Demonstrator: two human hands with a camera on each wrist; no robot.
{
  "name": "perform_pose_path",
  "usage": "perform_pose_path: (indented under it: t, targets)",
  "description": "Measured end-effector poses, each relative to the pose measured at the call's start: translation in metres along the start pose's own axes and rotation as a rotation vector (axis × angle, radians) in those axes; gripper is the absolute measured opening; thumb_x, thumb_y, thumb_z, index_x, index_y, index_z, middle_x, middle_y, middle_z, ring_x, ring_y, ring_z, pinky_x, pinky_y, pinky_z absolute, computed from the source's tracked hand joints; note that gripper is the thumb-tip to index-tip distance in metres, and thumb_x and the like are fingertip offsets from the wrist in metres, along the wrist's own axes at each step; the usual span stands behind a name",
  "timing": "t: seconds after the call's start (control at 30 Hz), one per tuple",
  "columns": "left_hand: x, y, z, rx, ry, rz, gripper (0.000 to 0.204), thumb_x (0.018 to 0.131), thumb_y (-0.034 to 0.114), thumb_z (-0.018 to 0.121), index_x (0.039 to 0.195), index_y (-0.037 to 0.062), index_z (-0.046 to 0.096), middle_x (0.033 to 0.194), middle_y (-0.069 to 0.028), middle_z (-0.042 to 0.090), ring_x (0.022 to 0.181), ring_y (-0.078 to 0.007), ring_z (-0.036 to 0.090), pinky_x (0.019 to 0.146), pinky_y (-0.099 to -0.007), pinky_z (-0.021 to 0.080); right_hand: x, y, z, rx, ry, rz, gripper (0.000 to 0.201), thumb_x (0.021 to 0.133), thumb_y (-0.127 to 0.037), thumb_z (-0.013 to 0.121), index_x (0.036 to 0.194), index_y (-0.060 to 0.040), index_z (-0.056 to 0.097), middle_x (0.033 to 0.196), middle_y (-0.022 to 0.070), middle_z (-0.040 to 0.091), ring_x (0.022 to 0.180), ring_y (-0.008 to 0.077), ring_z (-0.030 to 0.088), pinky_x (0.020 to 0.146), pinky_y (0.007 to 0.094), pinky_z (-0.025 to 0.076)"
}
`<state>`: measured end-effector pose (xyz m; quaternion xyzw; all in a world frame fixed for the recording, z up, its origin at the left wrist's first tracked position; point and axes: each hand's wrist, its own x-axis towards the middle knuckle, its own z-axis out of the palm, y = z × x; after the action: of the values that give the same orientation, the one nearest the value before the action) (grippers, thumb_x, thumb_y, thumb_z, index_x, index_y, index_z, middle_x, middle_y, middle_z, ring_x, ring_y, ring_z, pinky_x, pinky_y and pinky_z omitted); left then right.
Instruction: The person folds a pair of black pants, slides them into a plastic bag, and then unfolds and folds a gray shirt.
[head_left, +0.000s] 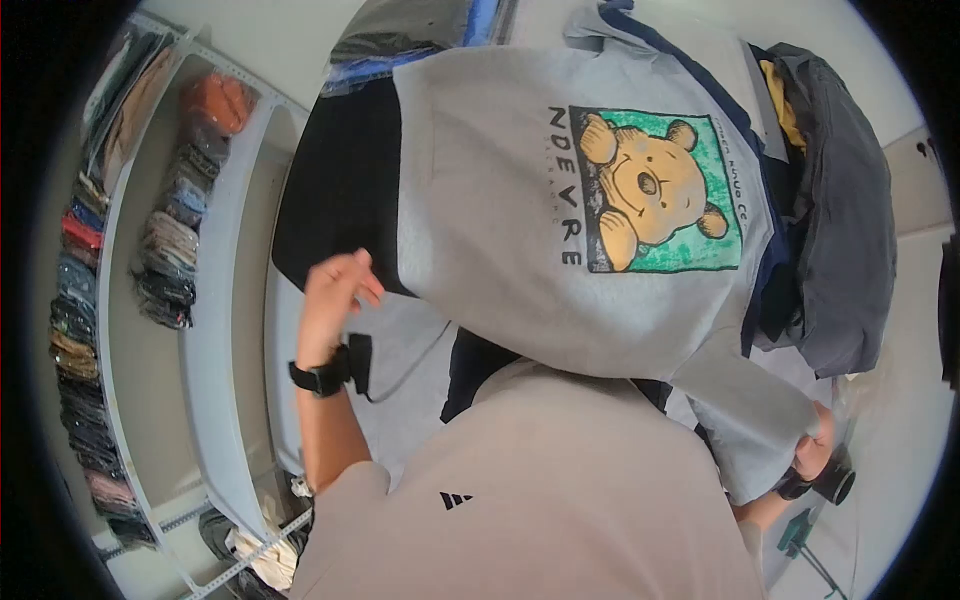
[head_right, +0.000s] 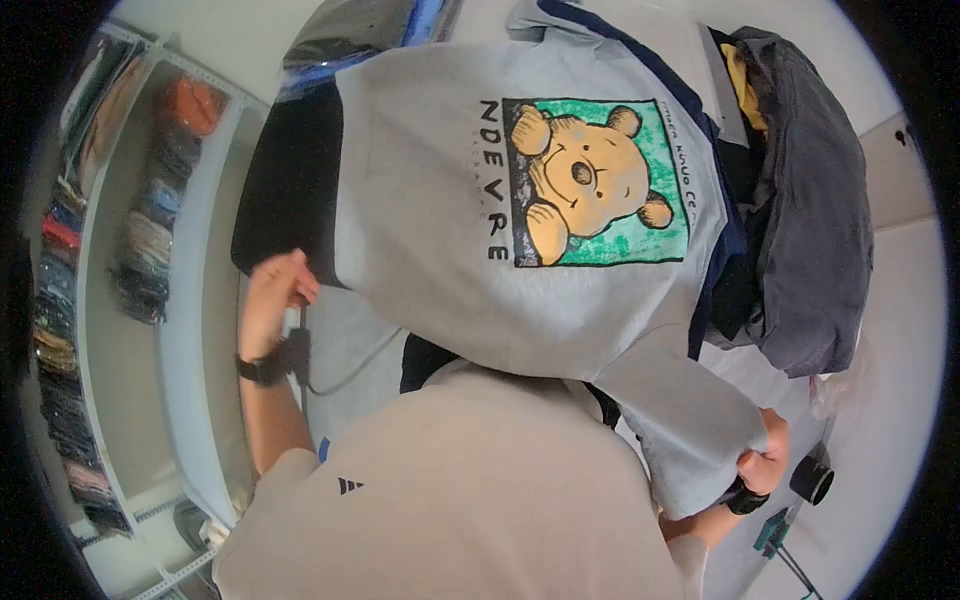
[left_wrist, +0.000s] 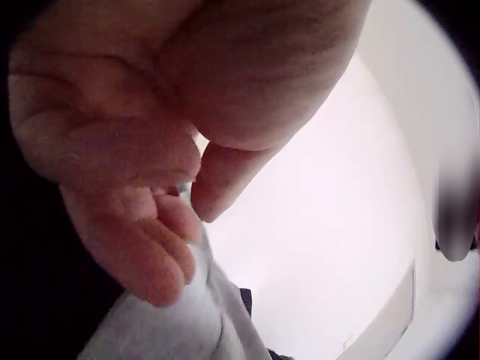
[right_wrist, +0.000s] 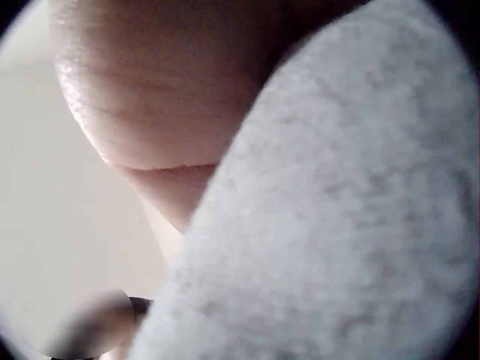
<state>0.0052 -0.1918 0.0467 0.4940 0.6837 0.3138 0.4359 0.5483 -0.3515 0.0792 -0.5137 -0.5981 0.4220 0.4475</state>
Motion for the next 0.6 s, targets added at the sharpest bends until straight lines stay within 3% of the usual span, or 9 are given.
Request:
perform_pose_path:
  t: [0.07, 0.13, 0.17, 0.23, 0.27, 0.33, 0.5, 0.57, 0.6]
  targets:
    - [-0.015, -0.043, 0.013, -0.120, -0.131, -0.189, 0.032, 0.088, 0.039, 0.056, 0.074, 0.0110, 0.058, 0.068, -0.0001, 0.062, 0.058, -0.0113, 0.059, 0.051, -0.0237, 0.036, -0.017, 0.016, -0.011, -0.085, 0.124, -0.083, 0.056, 0.077, -0.053, 0.067, 0.057, -0.0059, 0.044, 0.055, -0.0002, 0.041, 0.050, 0.0130, 0.039, 0.050, 0.0307, 0.027]
    - [-0.021, -0.078, 0.032, -0.243, -0.270, -0.340, 0.035, 0.087, 0.039, 0.058, 0.105, 0.0096, 0.055, 0.097, -0.0049, 0.062, 0.085, -0.0144, 0.060, 0.068, -0.0268, 0.043, -0.038, 0.019, -0.007, -0.138, 0.422, -0.147, 0.056, 0.074, -0.057, 0.068, 0.065, -0.0058, 0.048, 0.067, 0.0026, 0.047, 0.062, 0.0149, 0.044, 0.057, 0.0319, 0.032]
    - [-0.023, -0.088, 0.048, -0.244, -0.270, -0.334, 0.035, 0.087, 0.039, 0.058, 0.105, 0.0096, 0.055, 0.097, -0.0049, 0.062, 0.085, -0.0144, 0.060, 0.068, -0.0268, 0.043, -0.038, 0.019, -0.006, -0.138, 0.424, -0.152, 0.056, 0.074, -0.057, 0.068, 0.065, -0.0058, 0.048, 0.067, 0.0026, 0.047, 0.062, 0.0149, 0.044, 0.057, 0.0319, 0.032]
    - [-0.026, -0.102, 0.079, -0.742, -0.149, -0.231, 0.038, 0.089, 0.034, 0.057, 0.113, 0.0052, 0.053, 0.108, -0.0081, 0.059, 0.098, -0.0167, 0.057, 0.083, -0.0328, 0.045, -0.033, 0.013, -0.009, -0.034, 0.119, -0.180, 0.054, 0.076, -0.054, 0.068, 0.062, -0.0060, 0.048, 0.061, 0.0008, 0.044, 0.058, 0.0137, 0.042, 0.055, 0.0308, 0.031]
    - [-0.023, -0.113, 0.083, -0.741, -0.157, -0.230, 0.038, 0.089, 0.034, 0.057, 0.113, 0.0052, 0.053, 0.108, -0.0081, 0.059, 0.098, -0.0167, 0.057, 0.083, -0.0328, 0.045, -0.028, 0.006, -0.007, -0.038, 0.127, -0.178, 0.054, 0.076, -0.054, 0.068, 0.062, -0.0060, 0.048, 0.061, 0.0008, 0.044, 0.058, 0.0137, 0.042, 0.055, 0.0308, 0.031]
    - [-0.015, -0.119, 0.084, -1.061, -0.406, -0.174, 0.056, 0.086, 0.035, 0.061, 0.127, 0.0012, 0.043, 0.122, -0.0118, 0.053, 0.112, -0.0223, 0.051, 0.097, -0.0372, 0.039, -0.018, -0.010, -0.002, -0.021, -0.068, -0.055, 0.051, 0.079, -0.050, 0.067, 0.059, -0.0066, 0.047, 0.057, -0.0005, 0.043, 0.056, 0.0127, 0.042, 0.054, 0.0307, 0.030]
    - [-0.041, -0.097, 0.055, -0.814, -0.335, -0.152, 0.048, 0.088, 0.029, 0.057, 0.126, 0.0018, 0.046, 0.119, -0.0105, 0.056, 0.109, -0.0221, 0.053, 0.094, -0.0362, 0.041, -0.044, -0.004, -0.011, -0.122, 0.123, -0.022, 0.047, 0.079, -0.046, 0.068, 0.061, -0.0066, 0.050, 0.059, -0.0001, 0.048, 0.058, 0.0117, 0.046, 0.057, 0.0295, 0.032]
    - [-0.052, -0.080, 0.039, -0.938, -0.254, -0.165, 0.038, 0.090, 0.027, 0.052, 0.119, 0.0037, 0.051, 0.112, -0.0078, 0.060, 0.093, -0.0153, 0.058, 0.078, -0.0302, 0.047, -0.048, -0.003, -0.018, -0.110, 0.181, 0.008, 0.043, 0.079, -0.045, 0.069, 0.066, -0.0062, 0.054, 0.065, 0.0006, 0.053, 0.062, 0.0113, 0.048, 0.059, 0.0281, 0.034]
    - [-0.048, -0.088, 0.033, -1.044, -0.190, -0.201, 0.029, 0.091, 0.027, 0.049, 0.109, 0.0048, 0.055, 0.100, -0.0039, 0.062, 0.071, -0.0081, 0.056, 0.059, -0.0231, 0.045, -0.048, -0.002, -0.022, -0.145, 0.302, 0.053, 0.037, 0.082, -0.041, 0.066, 0.076, -0.0052, 0.056, 0.072, 0.0011, 0.055, 0.067, 0.0119, 0.050, 0.064, 0.0275, 0.036]
